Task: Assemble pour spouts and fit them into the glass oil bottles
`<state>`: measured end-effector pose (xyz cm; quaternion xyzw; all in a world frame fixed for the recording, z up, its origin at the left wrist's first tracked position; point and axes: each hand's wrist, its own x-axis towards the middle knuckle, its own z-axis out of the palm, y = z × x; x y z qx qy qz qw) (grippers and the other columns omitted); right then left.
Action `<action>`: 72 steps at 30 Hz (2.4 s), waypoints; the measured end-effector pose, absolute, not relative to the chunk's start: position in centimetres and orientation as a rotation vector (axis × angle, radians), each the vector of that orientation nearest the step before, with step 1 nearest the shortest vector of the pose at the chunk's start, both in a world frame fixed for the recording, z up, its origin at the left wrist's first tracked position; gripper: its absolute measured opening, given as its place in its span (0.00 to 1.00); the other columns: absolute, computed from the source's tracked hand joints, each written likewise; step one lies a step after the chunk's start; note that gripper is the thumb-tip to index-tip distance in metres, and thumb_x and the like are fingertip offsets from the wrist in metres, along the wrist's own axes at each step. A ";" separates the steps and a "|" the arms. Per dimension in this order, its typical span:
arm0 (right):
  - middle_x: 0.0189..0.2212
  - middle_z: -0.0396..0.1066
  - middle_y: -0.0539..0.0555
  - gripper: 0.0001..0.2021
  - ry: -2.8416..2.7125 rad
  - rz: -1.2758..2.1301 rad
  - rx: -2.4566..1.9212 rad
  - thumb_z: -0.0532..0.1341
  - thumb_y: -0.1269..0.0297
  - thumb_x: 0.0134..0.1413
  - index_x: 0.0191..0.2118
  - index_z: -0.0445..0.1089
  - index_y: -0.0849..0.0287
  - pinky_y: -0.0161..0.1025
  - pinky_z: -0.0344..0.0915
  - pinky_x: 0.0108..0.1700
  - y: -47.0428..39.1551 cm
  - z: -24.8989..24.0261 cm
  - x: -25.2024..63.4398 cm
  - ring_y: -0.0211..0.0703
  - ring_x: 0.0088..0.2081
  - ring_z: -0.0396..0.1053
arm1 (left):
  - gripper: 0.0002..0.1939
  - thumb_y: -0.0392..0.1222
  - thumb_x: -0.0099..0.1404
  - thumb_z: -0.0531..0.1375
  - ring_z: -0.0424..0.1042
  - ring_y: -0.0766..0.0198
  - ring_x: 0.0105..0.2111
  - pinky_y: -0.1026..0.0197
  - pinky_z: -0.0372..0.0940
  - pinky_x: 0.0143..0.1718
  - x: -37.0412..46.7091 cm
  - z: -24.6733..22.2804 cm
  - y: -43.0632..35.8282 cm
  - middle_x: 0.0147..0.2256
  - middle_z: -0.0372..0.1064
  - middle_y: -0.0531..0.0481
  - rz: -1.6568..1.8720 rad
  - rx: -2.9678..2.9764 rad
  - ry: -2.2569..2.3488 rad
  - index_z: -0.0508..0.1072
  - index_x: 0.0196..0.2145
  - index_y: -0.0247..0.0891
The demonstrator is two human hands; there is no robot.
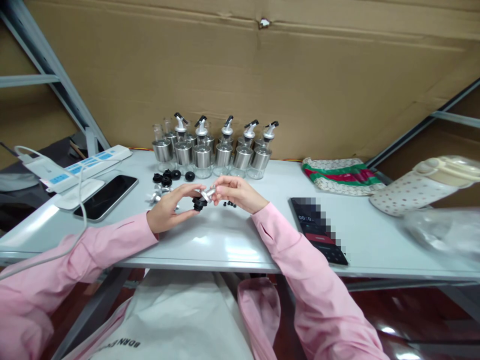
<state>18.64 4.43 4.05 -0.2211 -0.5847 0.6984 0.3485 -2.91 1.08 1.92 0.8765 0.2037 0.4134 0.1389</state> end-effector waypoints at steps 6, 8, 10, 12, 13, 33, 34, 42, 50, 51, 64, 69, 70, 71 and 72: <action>0.24 0.72 0.50 0.14 -1.582 1.778 -0.608 0.67 0.59 0.42 0.32 0.69 0.64 0.35 0.66 0.32 4.6 3.9 18.7 0.35 0.26 0.69 | 0.21 0.37 0.62 0.56 0.68 0.61 0.44 0.55 0.66 0.46 -3.1 2.1 1.2 0.46 0.66 0.40 1.165 2.621 0.556 0.60 0.52 0.37; 0.24 0.72 0.50 0.14 -1.602 1.771 -0.613 0.67 0.59 0.41 0.32 0.69 0.63 0.35 0.66 0.32 4.5 3.9 18.7 0.35 0.26 0.69 | 0.21 0.37 0.61 0.56 0.69 0.61 0.43 0.56 0.66 0.46 -3.0 2.1 1.1 0.45 0.67 0.40 1.153 2.611 0.553 0.60 0.52 0.37; 0.24 0.72 0.50 0.13 -1.613 1.774 -0.609 0.67 0.60 0.41 0.32 0.69 0.63 0.35 0.66 0.32 4.4 4.1 18.6 0.35 0.26 0.69 | 0.22 0.37 0.61 0.57 0.68 0.61 0.45 0.56 0.66 0.46 -3.0 2.0 1.0 0.46 0.66 0.40 1.144 2.609 0.542 0.59 0.53 0.37; 0.24 0.73 0.50 0.12 -1.612 1.776 -0.606 0.67 0.61 0.42 0.32 0.69 0.63 0.36 0.66 0.32 4.3 4.1 18.6 0.35 0.26 0.70 | 0.24 0.36 0.61 0.56 0.67 0.60 0.47 0.55 0.65 0.48 -3.0 1.9 1.0 0.47 0.65 0.39 1.141 2.616 0.523 0.57 0.54 0.37; 0.24 0.73 0.50 0.12 -1.612 1.777 -0.605 0.67 0.62 0.42 0.32 0.69 0.63 0.36 0.66 0.32 4.3 4.2 18.5 0.35 0.26 0.70 | 0.24 0.36 0.61 0.56 0.66 0.60 0.48 0.55 0.64 0.48 -3.0 1.9 1.0 0.48 0.65 0.39 1.141 2.622 0.513 0.57 0.54 0.37; 0.23 0.73 0.49 0.13 -1.646 1.835 -0.682 0.69 0.61 0.38 0.30 0.71 0.64 0.30 0.66 0.28 4.5 3.6 18.2 0.32 0.22 0.70 | 0.20 0.41 0.64 0.53 0.65 0.58 0.48 0.55 0.63 0.48 -2.9 1.3 1.1 0.47 0.65 0.39 0.952 2.835 0.464 0.58 0.53 0.36; 0.22 0.73 0.49 0.13 -1.641 1.838 -0.681 0.69 0.61 0.38 0.30 0.71 0.64 0.30 0.65 0.27 4.5 3.6 18.2 0.31 0.22 0.69 | 0.20 0.41 0.64 0.53 0.65 0.58 0.48 0.55 0.63 0.47 -2.9 1.3 1.2 0.47 0.65 0.39 0.945 2.853 0.473 0.58 0.53 0.36; 0.22 0.73 0.49 0.13 -1.624 1.857 -0.673 0.68 0.61 0.39 0.30 0.71 0.64 0.30 0.66 0.27 4.3 3.6 18.1 0.31 0.22 0.70 | 0.19 0.45 0.66 0.50 0.67 0.59 0.44 0.54 0.60 0.46 -2.7 1.4 1.0 0.43 0.68 0.40 0.939 2.998 0.510 0.57 0.51 0.34; 0.22 0.72 0.49 0.13 -1.670 1.850 -0.677 0.68 0.61 0.39 0.30 0.71 0.65 0.30 0.66 0.28 4.3 3.6 18.0 0.32 0.22 0.69 | 0.17 0.46 0.67 0.49 0.69 0.62 0.41 0.53 0.57 0.48 -2.8 1.2 1.1 0.43 0.70 0.43 0.944 3.036 0.467 0.58 0.50 0.36; 0.22 0.72 0.49 0.13 -1.669 1.849 -0.681 0.68 0.61 0.39 0.30 0.71 0.65 0.30 0.66 0.28 4.2 3.6 18.0 0.32 0.22 0.69 | 0.16 0.46 0.67 0.48 0.69 0.63 0.40 0.53 0.57 0.48 -2.8 1.2 1.1 0.43 0.70 0.43 0.941 3.036 0.473 0.58 0.50 0.36; 0.24 0.72 0.49 0.13 -1.663 1.864 -0.649 0.68 0.61 0.40 0.31 0.71 0.64 0.32 0.66 0.30 4.1 3.6 17.9 0.32 0.24 0.70 | 0.14 0.42 0.67 0.49 0.70 0.62 0.41 0.49 0.51 0.51 -2.8 1.5 0.9 0.42 0.72 0.44 1.030 3.087 0.489 0.57 0.49 0.36; 0.23 0.73 0.49 0.13 -1.679 1.859 -0.642 0.68 0.61 0.40 0.31 0.71 0.64 0.32 0.66 0.30 4.2 3.5 17.9 0.32 0.24 0.70 | 0.13 0.42 0.67 0.48 0.71 0.63 0.40 0.50 0.49 0.50 -2.8 1.6 0.7 0.42 0.72 0.44 1.061 3.070 0.487 0.58 0.48 0.36; 0.23 0.72 0.49 0.13 -1.688 1.852 -0.642 0.68 0.61 0.40 0.31 0.71 0.64 0.32 0.66 0.30 4.2 3.5 17.9 0.32 0.24 0.70 | 0.13 0.42 0.68 0.48 0.71 0.63 0.39 0.50 0.49 0.50 -2.7 1.6 0.7 0.42 0.72 0.44 1.066 3.065 0.487 0.58 0.49 0.36; 0.23 0.72 0.49 0.12 -1.698 1.844 -0.646 0.68 0.61 0.40 0.31 0.71 0.64 0.32 0.66 0.31 4.2 3.4 17.9 0.32 0.24 0.70 | 0.13 0.42 0.68 0.48 0.72 0.63 0.39 0.50 0.49 0.49 -2.7 1.6 0.7 0.42 0.72 0.44 1.069 3.060 0.491 0.58 0.49 0.36; 0.23 0.73 0.49 0.12 -1.708 1.835 -0.650 0.68 0.61 0.40 0.31 0.71 0.64 0.32 0.66 0.31 4.3 3.4 17.9 0.32 0.24 0.70 | 0.13 0.42 0.68 0.48 0.72 0.64 0.39 0.50 0.48 0.49 -2.7 1.6 0.6 0.42 0.72 0.44 1.070 3.056 0.496 0.58 0.49 0.36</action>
